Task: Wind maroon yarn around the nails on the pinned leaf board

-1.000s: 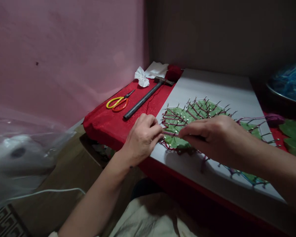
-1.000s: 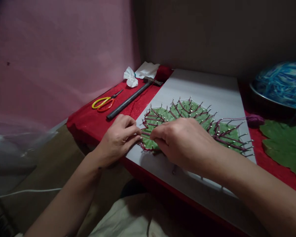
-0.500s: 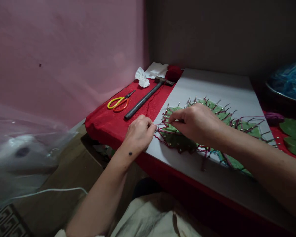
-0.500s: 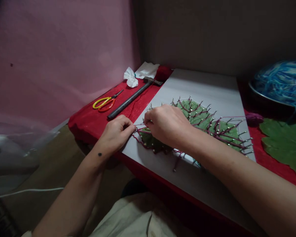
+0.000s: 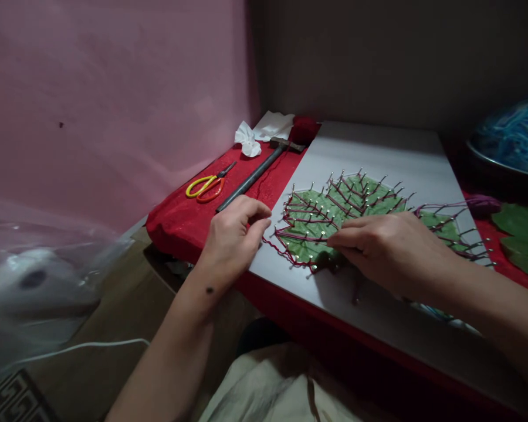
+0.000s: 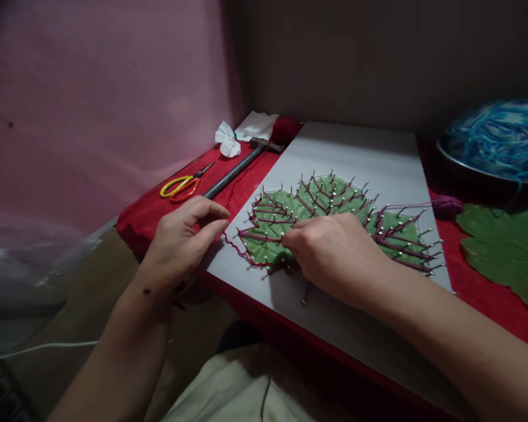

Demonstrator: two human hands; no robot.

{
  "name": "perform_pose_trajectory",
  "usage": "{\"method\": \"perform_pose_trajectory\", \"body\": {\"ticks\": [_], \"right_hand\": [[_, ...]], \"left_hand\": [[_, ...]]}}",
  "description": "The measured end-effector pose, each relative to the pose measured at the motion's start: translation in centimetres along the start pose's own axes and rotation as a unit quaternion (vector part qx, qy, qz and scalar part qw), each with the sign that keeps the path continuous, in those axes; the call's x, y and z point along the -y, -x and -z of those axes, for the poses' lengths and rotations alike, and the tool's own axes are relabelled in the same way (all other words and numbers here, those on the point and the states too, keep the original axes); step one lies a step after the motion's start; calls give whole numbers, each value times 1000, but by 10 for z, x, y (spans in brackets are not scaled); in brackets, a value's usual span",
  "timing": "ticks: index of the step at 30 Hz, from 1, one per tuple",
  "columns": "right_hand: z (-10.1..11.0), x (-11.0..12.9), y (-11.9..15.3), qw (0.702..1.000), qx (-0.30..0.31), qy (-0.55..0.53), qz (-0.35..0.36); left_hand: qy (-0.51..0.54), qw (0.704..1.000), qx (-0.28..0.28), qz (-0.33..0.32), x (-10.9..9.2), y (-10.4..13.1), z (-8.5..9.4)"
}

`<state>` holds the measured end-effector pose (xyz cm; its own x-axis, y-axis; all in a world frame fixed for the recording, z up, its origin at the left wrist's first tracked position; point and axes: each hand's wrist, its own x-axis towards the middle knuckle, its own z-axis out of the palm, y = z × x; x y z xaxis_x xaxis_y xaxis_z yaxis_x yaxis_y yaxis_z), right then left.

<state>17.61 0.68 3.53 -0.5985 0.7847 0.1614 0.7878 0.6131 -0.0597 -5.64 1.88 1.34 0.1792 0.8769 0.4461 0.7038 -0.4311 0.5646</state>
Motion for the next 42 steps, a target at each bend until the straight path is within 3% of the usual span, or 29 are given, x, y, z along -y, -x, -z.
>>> {"method": "perform_pose_trajectory", "body": {"ticks": [3, 6, 11, 16, 22, 27, 33, 37, 42], "right_hand": [[3, 2, -1, 997, 68, 36, 0], [5, 4, -2, 994, 103, 40, -19], [3, 2, 1, 996, 88, 23, -15], [0, 0, 1, 997, 74, 16, -20], [0, 0, 0, 996, 79, 6, -28], [-5, -4, 2, 1000, 21, -21, -11], [-7, -7, 4, 999, 5, -35, -6], [-6, -8, 4, 999, -1, -52, -17], [-2, -8, 3, 993, 11, -109, -54]], "left_hand": [[-74, 989, 60, -112, -2, -1, -2], [-164, 967, 114, -157, 0, -5, -7], [-242, 927, 196, -210, -1, -18, -9], [-180, 924, 249, -228, 1, -32, -7], [-123, 956, 219, -154, 4, -26, 1], [-213, 930, 257, -155, -3, -25, 2], [-218, 908, 326, -150, -9, -39, 2], [-202, 915, 294, -188, -6, -37, 2], [-100, 933, 257, -230, -2, -31, -7]]}}
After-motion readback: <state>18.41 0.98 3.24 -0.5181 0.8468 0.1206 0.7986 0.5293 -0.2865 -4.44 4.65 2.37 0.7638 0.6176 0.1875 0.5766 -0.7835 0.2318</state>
